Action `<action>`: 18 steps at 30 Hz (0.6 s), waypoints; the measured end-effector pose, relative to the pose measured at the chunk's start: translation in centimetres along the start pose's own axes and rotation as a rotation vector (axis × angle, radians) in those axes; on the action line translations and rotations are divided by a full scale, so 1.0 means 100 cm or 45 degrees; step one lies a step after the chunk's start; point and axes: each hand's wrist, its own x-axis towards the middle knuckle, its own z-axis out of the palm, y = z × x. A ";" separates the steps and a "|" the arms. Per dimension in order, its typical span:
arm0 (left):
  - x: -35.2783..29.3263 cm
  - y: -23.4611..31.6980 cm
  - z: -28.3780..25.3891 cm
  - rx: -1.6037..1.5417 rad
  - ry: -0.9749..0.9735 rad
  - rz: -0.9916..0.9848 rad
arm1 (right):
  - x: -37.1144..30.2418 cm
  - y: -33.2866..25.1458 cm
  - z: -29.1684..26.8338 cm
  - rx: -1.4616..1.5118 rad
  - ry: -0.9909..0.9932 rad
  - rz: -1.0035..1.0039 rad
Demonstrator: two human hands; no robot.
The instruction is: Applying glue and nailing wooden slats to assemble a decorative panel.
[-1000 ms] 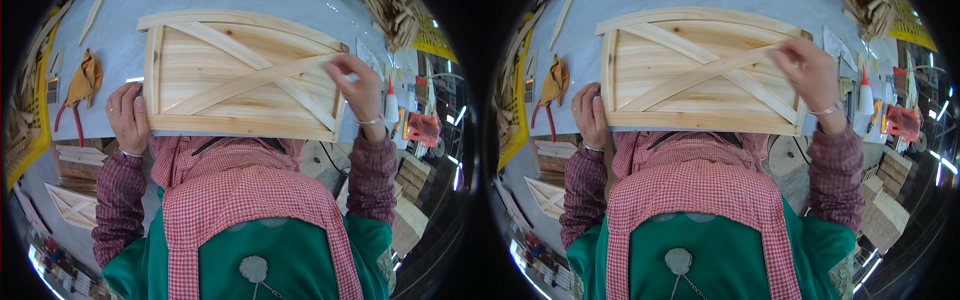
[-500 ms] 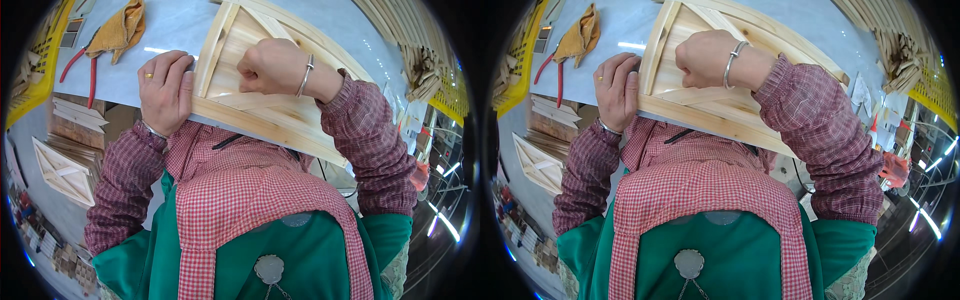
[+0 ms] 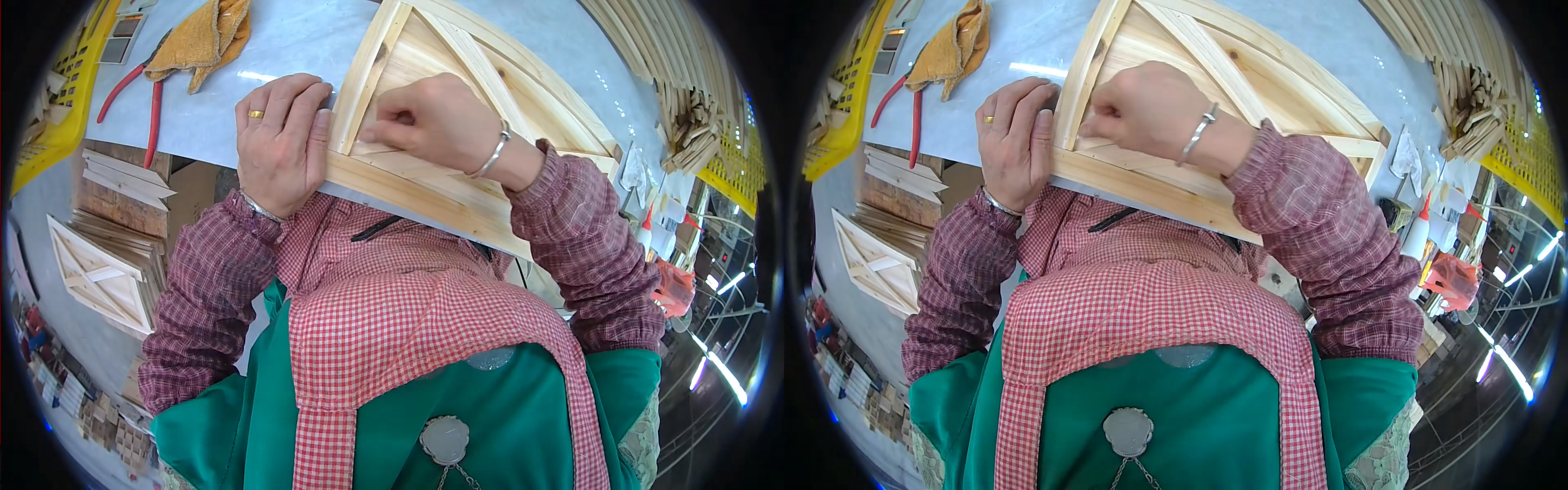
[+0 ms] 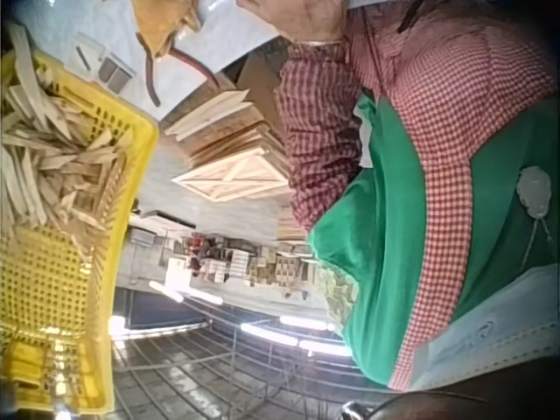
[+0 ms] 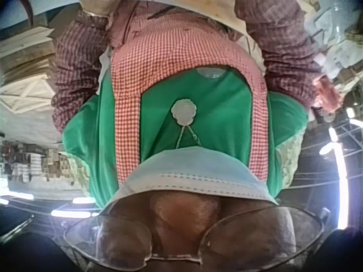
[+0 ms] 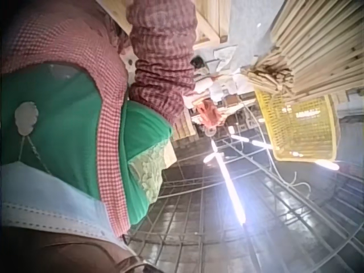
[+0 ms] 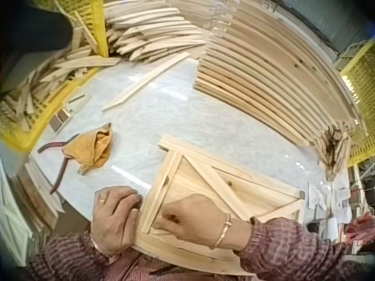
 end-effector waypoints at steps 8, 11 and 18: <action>-0.003 -0.002 0.002 0.022 0.039 0.025 | -0.038 -0.013 0.001 0.063 0.238 0.053; -0.003 -0.002 0.004 0.031 0.055 0.040 | -0.048 -0.016 0.010 -0.256 0.278 -0.129; -0.003 -0.002 0.005 0.058 0.080 0.052 | -0.055 -0.035 0.019 -0.763 0.243 -0.431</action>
